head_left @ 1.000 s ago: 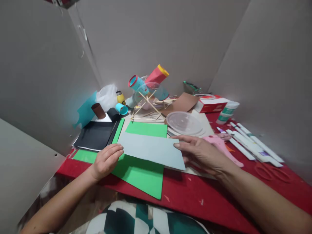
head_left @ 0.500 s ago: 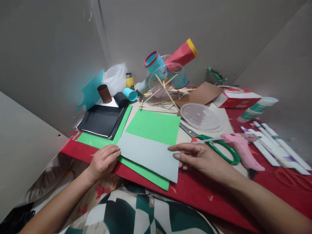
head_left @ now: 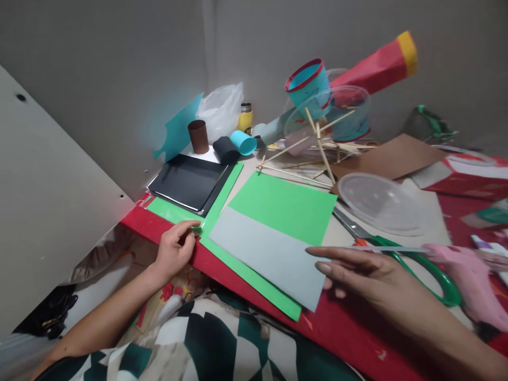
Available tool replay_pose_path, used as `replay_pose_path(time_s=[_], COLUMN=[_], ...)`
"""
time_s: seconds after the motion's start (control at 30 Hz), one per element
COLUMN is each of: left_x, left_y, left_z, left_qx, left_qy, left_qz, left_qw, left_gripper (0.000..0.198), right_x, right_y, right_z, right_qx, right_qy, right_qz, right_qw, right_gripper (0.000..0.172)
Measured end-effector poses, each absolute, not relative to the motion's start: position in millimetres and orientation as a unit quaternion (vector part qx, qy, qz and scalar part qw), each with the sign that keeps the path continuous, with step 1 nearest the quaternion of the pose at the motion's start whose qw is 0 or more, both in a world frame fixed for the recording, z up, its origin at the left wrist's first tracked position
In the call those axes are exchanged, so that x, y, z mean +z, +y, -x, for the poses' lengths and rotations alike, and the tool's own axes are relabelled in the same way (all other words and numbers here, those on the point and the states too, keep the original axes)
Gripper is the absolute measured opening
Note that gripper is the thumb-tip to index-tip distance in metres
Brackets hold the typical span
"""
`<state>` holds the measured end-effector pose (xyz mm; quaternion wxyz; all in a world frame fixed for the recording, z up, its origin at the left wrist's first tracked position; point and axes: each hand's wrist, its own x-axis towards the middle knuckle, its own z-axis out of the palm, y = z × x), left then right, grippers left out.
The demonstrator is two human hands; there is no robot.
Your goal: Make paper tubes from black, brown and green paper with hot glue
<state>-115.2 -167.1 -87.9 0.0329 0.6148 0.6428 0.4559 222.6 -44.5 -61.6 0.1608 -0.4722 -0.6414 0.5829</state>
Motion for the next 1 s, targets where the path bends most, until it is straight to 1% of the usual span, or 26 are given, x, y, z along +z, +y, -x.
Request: replay_pose_path(time_s=[0.07,0.17,0.3,0.5,0.7,0.8,0.9,1.0], left_x=[-88.8,-88.8,-86.4,-85.0,-87.0,-87.8,-88.9,-90.6], left_y=[-169.6,-172.9,-175.6,-175.6,-176.0,-176.3,-176.3,-175.5], left_z=[110.4,102.9,97.7,103.8,108.3,108.3,108.2,108.8], left_qx=[0.466,0.474,0.48,0.524,0.527,0.506,0.479,0.463], left_qy=[0.655,0.653,0.652,0.65,0.65,0.638,0.609,0.599], left_qz=[-0.588,-0.573,-0.559,-0.506,-0.513,-0.566,-0.63,-0.653], left_qw=[0.093,0.143,0.179,0.215,0.192,0.13,0.056,0.035], left_gripper=[0.025,0.025,0.025,0.023,0.022,0.024,0.028,0.032], right_x=[-58.3,-52.9,-52.1,-63.5,-64.3,-61.2,-61.6,-65.7], right_y=[-43.0,-41.2,-42.0,-48.4,-51.4,-53.2,-55.2,-55.8], right_z=[-222.4,-222.6,-225.2,-223.4,-212.5,-209.1,-208.4,-209.3], right_qx=[0.583,0.591,0.615,0.634,0.612,0.6,0.604,0.613], right_qy=[-0.635,-0.604,-0.555,-0.579,-0.603,-0.611,-0.605,-0.596], right_qz=[0.481,0.503,0.523,0.484,0.491,0.498,0.499,0.499], right_qw=[0.162,0.183,0.203,0.17,0.142,0.137,0.139,0.142], right_gripper=[0.061,0.062,0.056,0.048,0.055,0.058,0.057,0.054])
